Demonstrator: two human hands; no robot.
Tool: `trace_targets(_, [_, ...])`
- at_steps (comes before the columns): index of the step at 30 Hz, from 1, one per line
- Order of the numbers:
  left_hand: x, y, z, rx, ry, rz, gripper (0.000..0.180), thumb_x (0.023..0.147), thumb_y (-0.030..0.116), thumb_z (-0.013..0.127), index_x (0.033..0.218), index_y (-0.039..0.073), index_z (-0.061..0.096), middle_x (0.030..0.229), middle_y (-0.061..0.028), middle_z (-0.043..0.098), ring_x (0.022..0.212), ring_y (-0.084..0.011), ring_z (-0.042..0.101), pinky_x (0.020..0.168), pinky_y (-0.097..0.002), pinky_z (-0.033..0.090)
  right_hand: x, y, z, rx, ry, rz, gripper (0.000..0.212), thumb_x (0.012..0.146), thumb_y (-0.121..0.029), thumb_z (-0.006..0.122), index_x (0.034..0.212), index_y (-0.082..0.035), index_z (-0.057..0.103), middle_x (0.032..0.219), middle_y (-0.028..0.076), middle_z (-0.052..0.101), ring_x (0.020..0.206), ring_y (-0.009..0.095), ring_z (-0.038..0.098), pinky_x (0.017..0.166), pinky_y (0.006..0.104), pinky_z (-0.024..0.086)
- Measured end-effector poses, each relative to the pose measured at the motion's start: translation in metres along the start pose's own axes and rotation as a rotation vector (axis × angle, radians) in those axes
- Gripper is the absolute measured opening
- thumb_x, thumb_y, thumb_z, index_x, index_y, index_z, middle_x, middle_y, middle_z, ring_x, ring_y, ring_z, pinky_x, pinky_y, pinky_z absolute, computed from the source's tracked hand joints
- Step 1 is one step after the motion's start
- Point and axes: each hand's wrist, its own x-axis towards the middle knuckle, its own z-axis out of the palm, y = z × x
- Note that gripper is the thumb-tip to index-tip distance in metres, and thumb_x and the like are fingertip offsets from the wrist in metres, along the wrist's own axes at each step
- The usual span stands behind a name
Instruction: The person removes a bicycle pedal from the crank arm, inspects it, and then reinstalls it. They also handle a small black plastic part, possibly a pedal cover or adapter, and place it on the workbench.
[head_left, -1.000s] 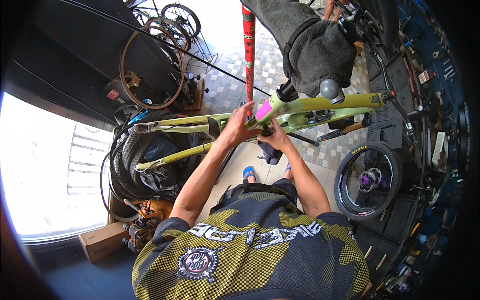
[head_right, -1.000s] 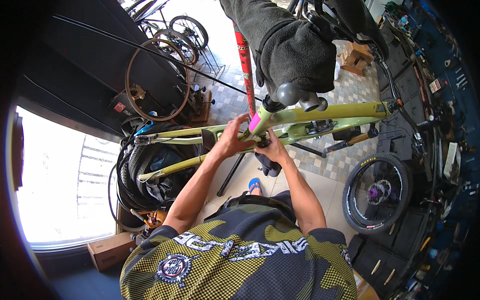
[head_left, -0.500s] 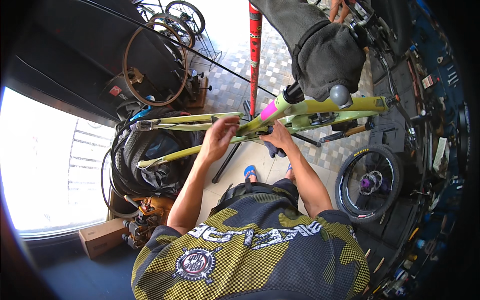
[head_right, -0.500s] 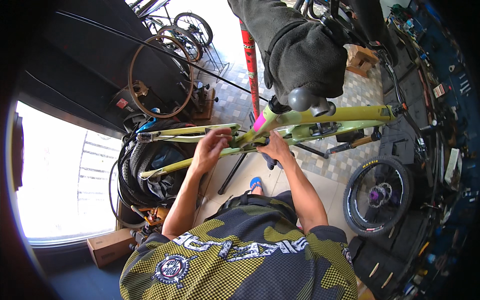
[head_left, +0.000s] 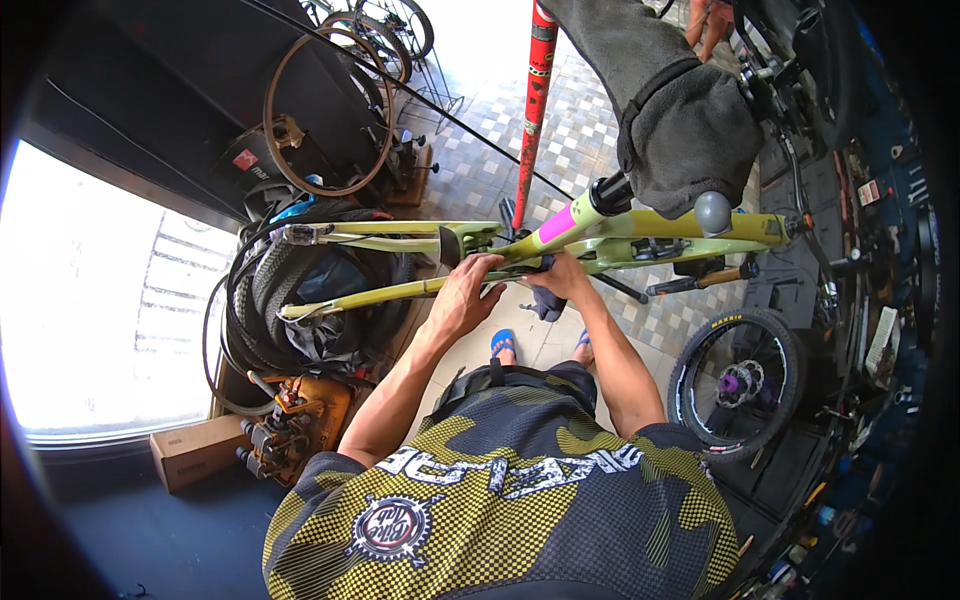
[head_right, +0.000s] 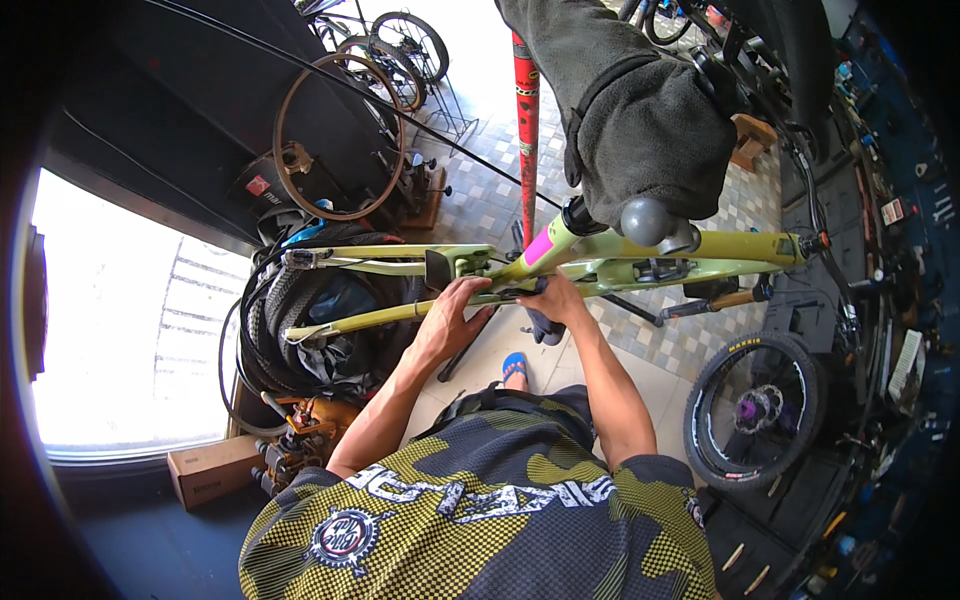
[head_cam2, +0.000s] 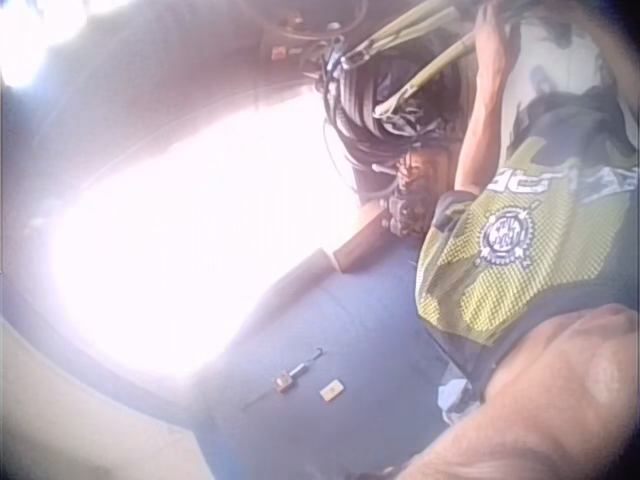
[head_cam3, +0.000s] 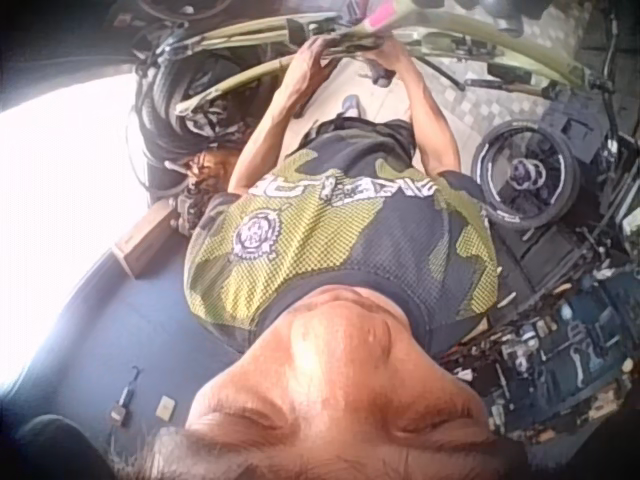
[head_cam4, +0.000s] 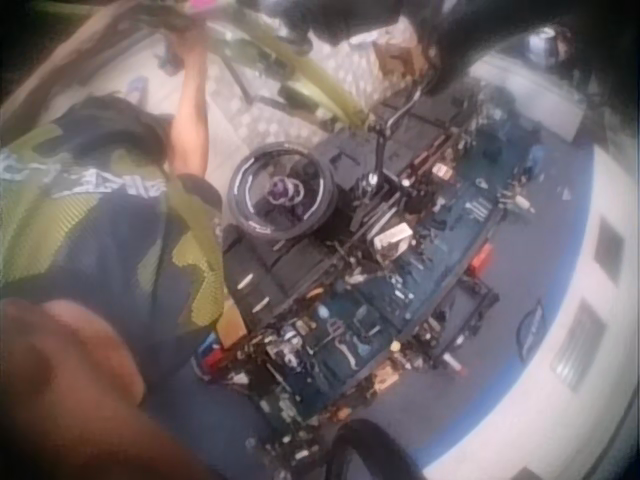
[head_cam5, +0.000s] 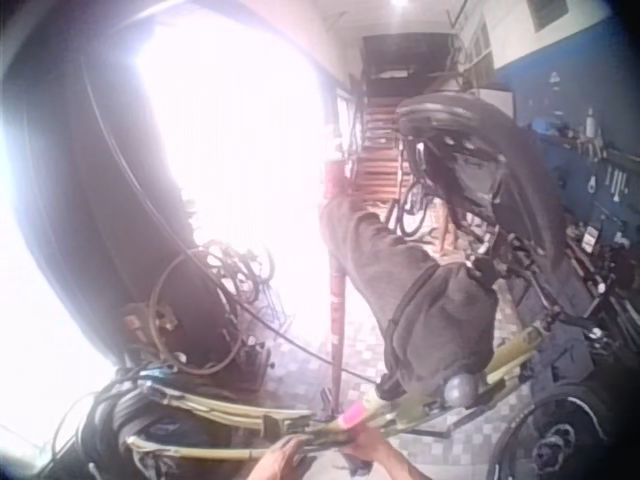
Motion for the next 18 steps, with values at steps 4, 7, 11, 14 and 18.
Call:
trace_targets(4, [0.002,0.002,-0.001,-0.044,-0.016,-0.023,0.045,0.092,0.012,0.078,0.133,0.003,0.062,0.128,-0.019,0.067,0.121,-0.0411,0.064,0.102,-0.0492,0.053,-0.02,0.0,-0.02,-0.039,0.194,0.154,0.082,0.071,-0.031,0.092,0.141,-0.007,0.056,0.127,0.021,0.071,0.123,0.041,0.066,0.101,0.046,0.054])
trace_targets(7, [0.001,0.003,-0.004,-0.065,-0.039,-0.048,0.044,0.092,0.012,0.078,0.132,0.004,0.063,0.129,-0.0187,0.067,0.122,-0.0411,0.064,0.101,-0.0486,0.054,-0.04,0.01,-0.038,-0.107,0.171,0.204,0.092,0.068,-0.034,0.093,0.146,-0.007,0.052,0.133,0.023,0.07,0.126,0.041,0.065,0.105,0.0451,0.052])
trace_targets(11, [-0.005,0.015,-0.013,-0.082,-0.102,-0.034,0.056,0.091,0.015,0.081,0.143,0.009,0.06,0.141,-0.0174,0.062,0.126,-0.0397,0.063,0.105,-0.0464,0.055,-0.075,-0.018,-0.059,0.0,-0.186,0.323,0.1,0.067,-0.042,0.096,0.149,-0.001,0.055,0.143,0.024,0.066,0.135,0.036,0.062,0.114,0.0417,0.047])
trace_targets(14, [-0.009,0.031,-0.021,-0.285,-0.299,-0.08,0.067,0.093,0.021,0.083,0.154,0.015,0.053,0.155,-0.0143,0.052,0.133,-0.0342,0.062,0.109,-0.045,0.054,-0.082,-0.062,-0.05,0.197,-0.381,0.232,0.096,0.072,-0.046,0.095,0.147,-0.001,0.057,0.137,0.02,0.068,0.13,0.033,0.063,0.111,0.0416,0.047])
trace_targets(18, [-0.02,-0.002,0.008,-0.728,-0.213,-0.185,0.04,0.106,0.031,0.069,0.138,0.008,0.06,0.143,-0.0113,0.059,0.117,-0.0217,0.066,0.091,-0.0391,0.062,-0.074,-0.115,-0.046,0.488,-0.41,0.315,0.067,0.087,-0.045,0.087,0.134,-0.002,0.068,0.118,0.013,0.073,0.109,0.022,0.066,0.099,0.0344,0.05])
